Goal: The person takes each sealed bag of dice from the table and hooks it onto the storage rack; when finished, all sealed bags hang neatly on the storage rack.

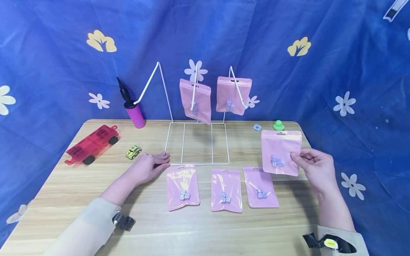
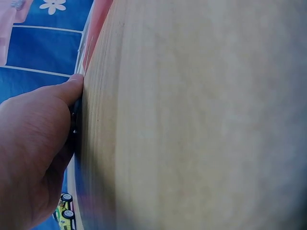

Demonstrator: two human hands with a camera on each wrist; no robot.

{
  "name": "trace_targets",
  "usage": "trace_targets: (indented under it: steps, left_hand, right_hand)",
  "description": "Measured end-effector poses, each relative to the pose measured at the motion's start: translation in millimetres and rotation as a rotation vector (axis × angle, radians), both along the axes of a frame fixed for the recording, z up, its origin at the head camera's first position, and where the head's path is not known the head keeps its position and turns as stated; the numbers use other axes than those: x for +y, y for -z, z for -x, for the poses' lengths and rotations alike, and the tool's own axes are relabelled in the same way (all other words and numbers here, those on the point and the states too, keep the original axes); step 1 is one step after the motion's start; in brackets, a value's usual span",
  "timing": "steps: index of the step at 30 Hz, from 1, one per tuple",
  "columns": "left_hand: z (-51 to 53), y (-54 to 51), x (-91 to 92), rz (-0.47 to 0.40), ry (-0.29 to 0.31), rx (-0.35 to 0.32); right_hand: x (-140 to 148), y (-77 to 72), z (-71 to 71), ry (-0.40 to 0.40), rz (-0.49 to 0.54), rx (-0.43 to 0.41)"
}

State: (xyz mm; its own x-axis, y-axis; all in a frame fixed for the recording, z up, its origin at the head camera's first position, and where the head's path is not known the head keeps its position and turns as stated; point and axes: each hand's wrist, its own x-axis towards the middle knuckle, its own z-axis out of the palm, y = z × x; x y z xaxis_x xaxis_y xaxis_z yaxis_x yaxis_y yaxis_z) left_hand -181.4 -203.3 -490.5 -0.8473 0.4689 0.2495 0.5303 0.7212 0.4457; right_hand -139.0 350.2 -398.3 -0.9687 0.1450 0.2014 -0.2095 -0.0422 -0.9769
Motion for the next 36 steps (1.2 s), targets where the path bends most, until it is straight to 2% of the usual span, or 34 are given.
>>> trace_targets:
  steps: [5,18,23,30,36]
  left_hand:
    - [-0.7,-0.1,-0.7,-0.004,-0.009,-0.002]
    - [0.5,0.0,-0.9,0.026,-0.013,-0.034]
    - [-0.3,1.0,-0.1,0.013,-0.006,-0.017]
    - [-0.4,2.2,0.8,-0.005,0.0,-0.01]
    - [0.0,-1.3,0.1,0.011,-0.019,-0.046]
  right_hand:
    - [-26.8,-6.5,5.5,-0.019,0.002,0.036]
    - [-96.3,-11.1,21.5,-0.144,0.063,0.105]
    - [-119.4,-14.9,25.7,-0.165,0.056,0.115]
    - [-147.5,-16.4,21.1,-0.236,0.114,0.139]
    - [-169.4,-25.9,12.1,-0.285,0.11,0.179]
